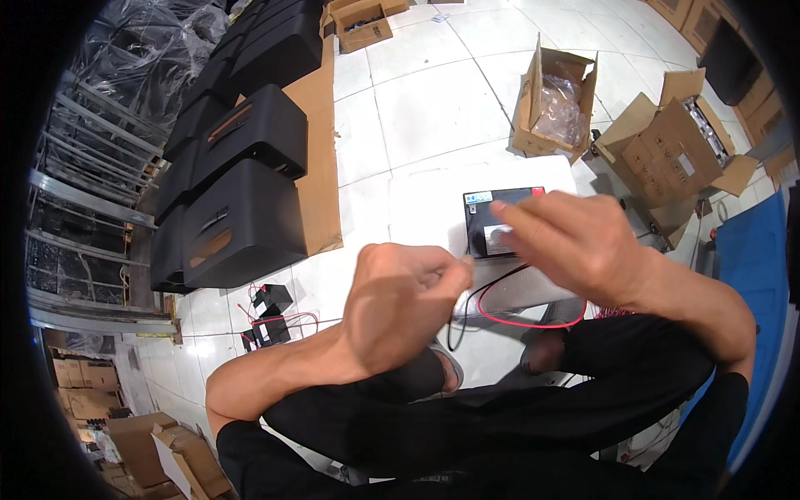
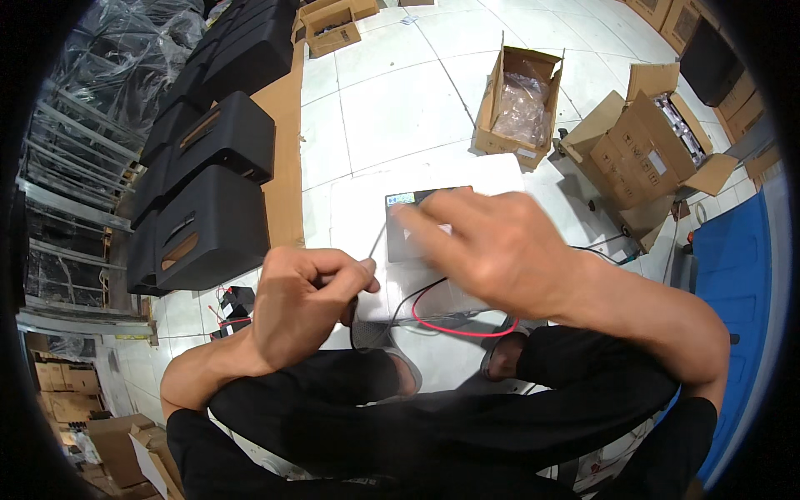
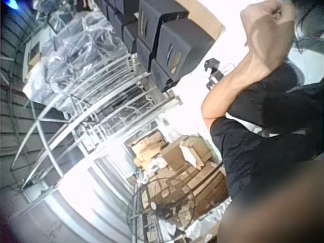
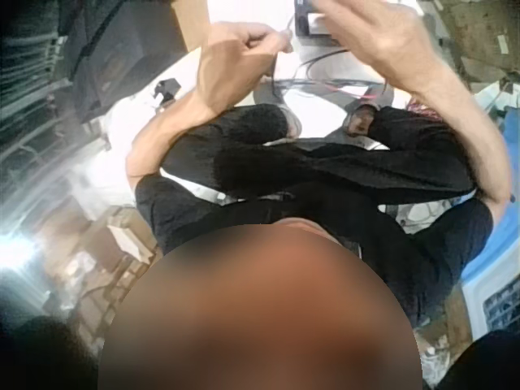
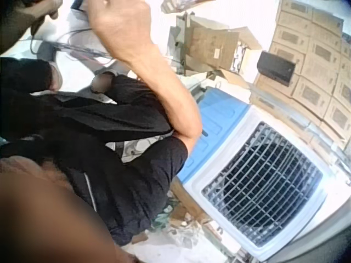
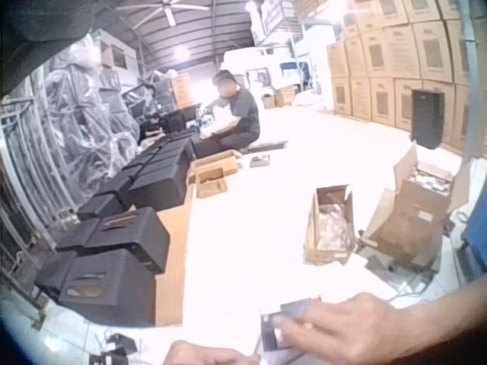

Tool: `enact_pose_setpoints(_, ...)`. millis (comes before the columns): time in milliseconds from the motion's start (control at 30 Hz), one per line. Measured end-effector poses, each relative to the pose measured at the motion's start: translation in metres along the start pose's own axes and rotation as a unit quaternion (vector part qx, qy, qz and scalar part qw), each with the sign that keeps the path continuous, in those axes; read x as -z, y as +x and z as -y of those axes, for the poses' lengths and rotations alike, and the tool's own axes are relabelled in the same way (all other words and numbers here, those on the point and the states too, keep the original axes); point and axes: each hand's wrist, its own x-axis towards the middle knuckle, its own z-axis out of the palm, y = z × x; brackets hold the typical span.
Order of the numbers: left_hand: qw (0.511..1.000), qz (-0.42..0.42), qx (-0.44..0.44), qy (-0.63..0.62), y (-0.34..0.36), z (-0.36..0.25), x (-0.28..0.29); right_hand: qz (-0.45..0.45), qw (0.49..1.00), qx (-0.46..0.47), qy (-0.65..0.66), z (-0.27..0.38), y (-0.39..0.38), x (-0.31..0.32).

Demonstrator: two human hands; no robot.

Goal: The person sits on the floor and uses a soldering iron and solder wire to attach red and black wires to small black electronic boxes. They repeatedly retrieve boxes from a nearby cardboard carton, solder the wires, and place the finished units on the floor.

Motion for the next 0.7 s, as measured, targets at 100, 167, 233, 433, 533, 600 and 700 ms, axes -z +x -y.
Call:
enact_pose_setpoints(100,0.997,0.053,0.028,-0.058,0.005,-0.003,-0.003,0.009,0.994,0.072,-0.084,0.001,0.004,-0.012)
enact_pose_setpoints(167,0.992,0.094,0.001,-0.081,0.006,-0.003,-0.005,0.021,0.99,0.093,-0.102,0.001,0.005,-0.013)
enact_pose_setpoints(233,0.984,0.12,-0.024,-0.131,0.006,-0.001,-0.009,0.018,0.99,0.095,-0.099,0.001,0.005,-0.014)
enact_pose_setpoints(433,0.979,0.155,-0.084,-0.098,0.005,0.011,-0.021,-0.03,0.999,0.001,0.018,-0.001,0.014,-0.024)
enact_pose_setpoints(533,0.976,0.175,-0.095,-0.089,0.008,0.016,-0.024,-0.019,0.999,-0.046,0.001,0.002,0.018,-0.026)
enact_pose_setpoints(600,0.975,0.162,-0.116,-0.093,0.007,0.016,-0.024,-0.01,0.998,-0.067,-0.003,0.002,0.021,-0.025)
enact_pose_setpoints(700,0.972,0.181,-0.115,-0.095,0.007,0.016,-0.018,0.012,0.998,-0.059,-0.008,0.001,0.025,-0.025)
